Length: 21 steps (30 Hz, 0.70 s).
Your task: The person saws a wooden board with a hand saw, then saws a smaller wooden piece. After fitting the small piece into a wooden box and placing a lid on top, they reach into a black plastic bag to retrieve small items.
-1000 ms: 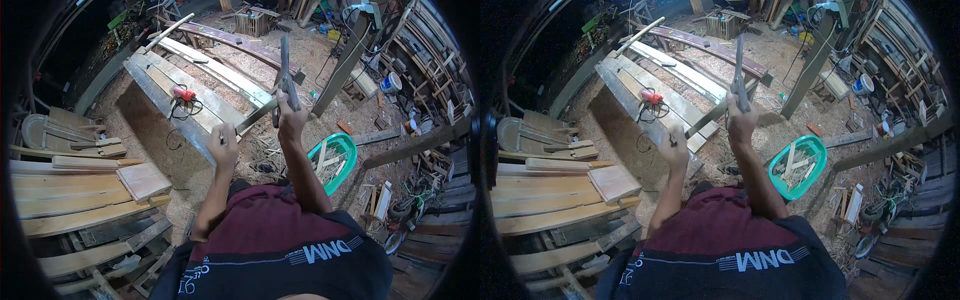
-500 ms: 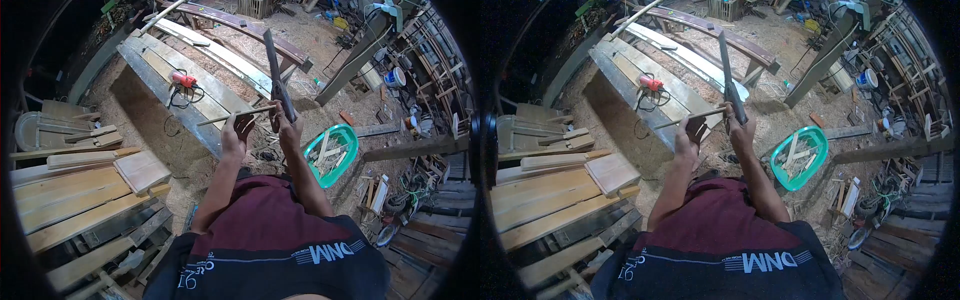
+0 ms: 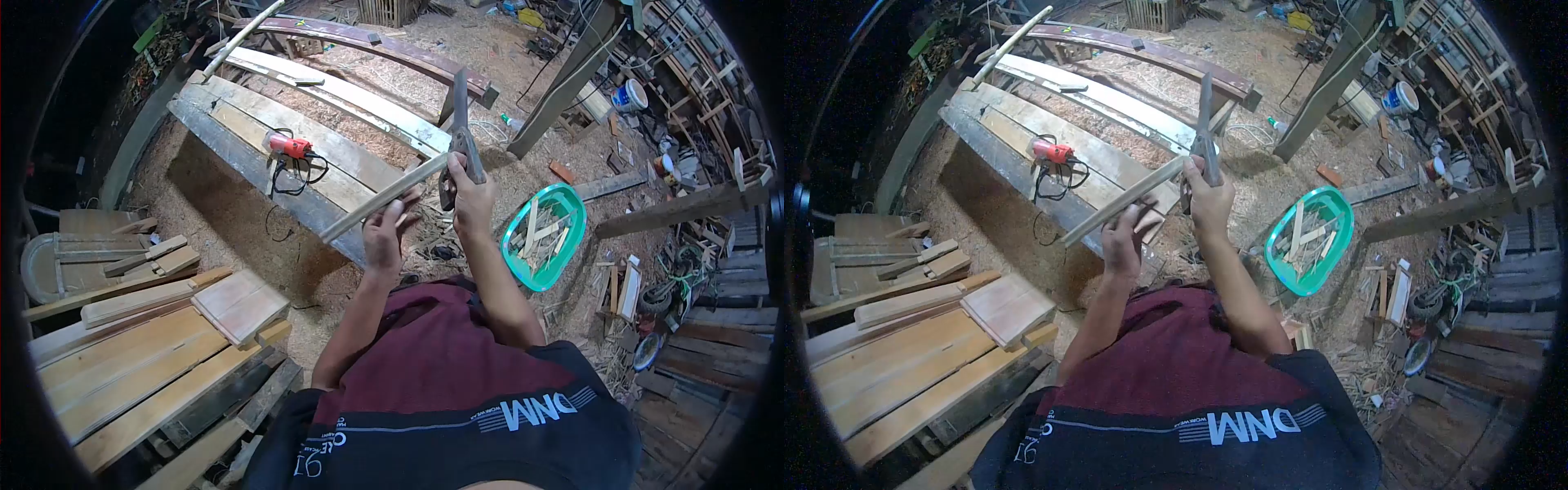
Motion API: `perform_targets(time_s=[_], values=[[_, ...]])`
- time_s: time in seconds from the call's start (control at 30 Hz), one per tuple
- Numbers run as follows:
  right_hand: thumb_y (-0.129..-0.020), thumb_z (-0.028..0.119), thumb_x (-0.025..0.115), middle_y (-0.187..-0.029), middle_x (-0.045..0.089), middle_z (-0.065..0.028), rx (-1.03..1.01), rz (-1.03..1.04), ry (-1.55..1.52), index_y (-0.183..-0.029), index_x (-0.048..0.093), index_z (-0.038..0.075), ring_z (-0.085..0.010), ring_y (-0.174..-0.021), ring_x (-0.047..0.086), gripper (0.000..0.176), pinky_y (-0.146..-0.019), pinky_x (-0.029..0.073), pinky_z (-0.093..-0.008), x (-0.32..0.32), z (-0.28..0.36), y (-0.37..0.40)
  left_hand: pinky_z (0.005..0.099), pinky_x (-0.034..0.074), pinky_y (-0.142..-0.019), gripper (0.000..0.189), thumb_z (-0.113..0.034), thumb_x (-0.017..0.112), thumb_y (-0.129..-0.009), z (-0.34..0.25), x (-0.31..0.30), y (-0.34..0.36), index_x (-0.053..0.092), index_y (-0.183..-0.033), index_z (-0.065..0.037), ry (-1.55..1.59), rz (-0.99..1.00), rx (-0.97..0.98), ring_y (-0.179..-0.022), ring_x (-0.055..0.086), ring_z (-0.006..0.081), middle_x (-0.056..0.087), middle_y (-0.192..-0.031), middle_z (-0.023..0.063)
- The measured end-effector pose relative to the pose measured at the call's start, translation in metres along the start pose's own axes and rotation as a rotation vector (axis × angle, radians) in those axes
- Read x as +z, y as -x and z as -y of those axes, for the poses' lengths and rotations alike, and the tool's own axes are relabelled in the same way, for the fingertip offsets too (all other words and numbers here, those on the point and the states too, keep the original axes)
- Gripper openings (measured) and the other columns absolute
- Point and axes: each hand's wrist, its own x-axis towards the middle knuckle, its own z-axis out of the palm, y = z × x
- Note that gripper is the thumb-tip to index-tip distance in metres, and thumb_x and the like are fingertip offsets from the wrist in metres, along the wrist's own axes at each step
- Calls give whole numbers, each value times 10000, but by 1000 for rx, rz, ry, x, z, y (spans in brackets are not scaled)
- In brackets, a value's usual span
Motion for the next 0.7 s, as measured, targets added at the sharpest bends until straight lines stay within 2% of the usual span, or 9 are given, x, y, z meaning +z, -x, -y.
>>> perform_targets(time_s=[0.1,0.13,0.23,0.37,0.4,0.5,0.53,0.6,0.7], values=[[-896,151,753,-786,627,44,4,30,77,-1043,709,-8,-34,-633,523,221,-568,405,-209,-3,-18,-10,301,573,-825,232,-111,544,-1004,1,-38,8,684,-1122,31,-454,373,-357,-952,697,164,728,-1034,105],[-891,150,756,-789,629,43,-6,72,121,-1043,709,-10,-34,-641,526,225,-574,407,-208,-10,-29,-15,299,556,-821,236,-128,583,-982,-17,-29,17,683,-1091,56,-505,282,-408,-878,710,196,742,-956,100],[-884,148,759,-788,630,43,70,153,205,-1028,710,-15,-29,-654,523,223,-581,403,-202,-13,-33,-10,303,547,-782,242,-133,610,-959,-15,-36,4,674,-1084,64,-895,60,206,-881,705,232,723,-992,152],[-893,157,748,-774,624,42,116,169,290,-1025,710,-13,-33,-655,524,219,-584,407,-206,-9,-51,-21,326,524,-805,445,-51,531,-969,27,-50,-55,472,-1404,16,-1053,237,533,-999,647,281,639,-1192,210],[-893,159,747,-773,624,41,107,175,324,-1025,711,-12,-35,-658,526,218,-588,411,-208,-7,-56,-26,364,504,-896,515,-33,517,-962,22,-38,-53,392,-1460,5,-781,321,21,-1000,642,323,613,-1225,251],[-893,175,741,-771,628,36,83,157,427,-1007,710,-19,-53,-675,540,228,-613,432,-225,-16,-88,-45,394,515,-882,525,-26,515,-959,71,-49,-75,384,-1466,5,-889,307,287,-998,649,342,597,-1231,277],[-895,183,738,-768,628,35,44,141,461,-1001,708,-22,-56,-674,540,233,-613,434,-231,-16,-94,-45,442,524,-833,535,-27,506,-959,84,-52,-88,379,-1478,-28,-986,296,442,-979,652,392,610,-1173,284],[-911,264,724,-740,614,26,-94,163,639,-957,694,-20,-60,-662,519,289,-607,433,-246,-33,-122,-55,503,515,-817,593,-39,517,-926,118,-75,-115,371,-1496,-110,-1146,280,224,-942,629,442,593,-1105,269],[-920,326,705,-695,582,13,62,44,631,-896,679,0,-54,-639,484,329,-583,416,-257,-79,-192,-57,552,498,-798,631,-81,540,-908,193,-128,-163,372,-1507,-184,-1336,236,21,-912,607,478,574,-991,245]])
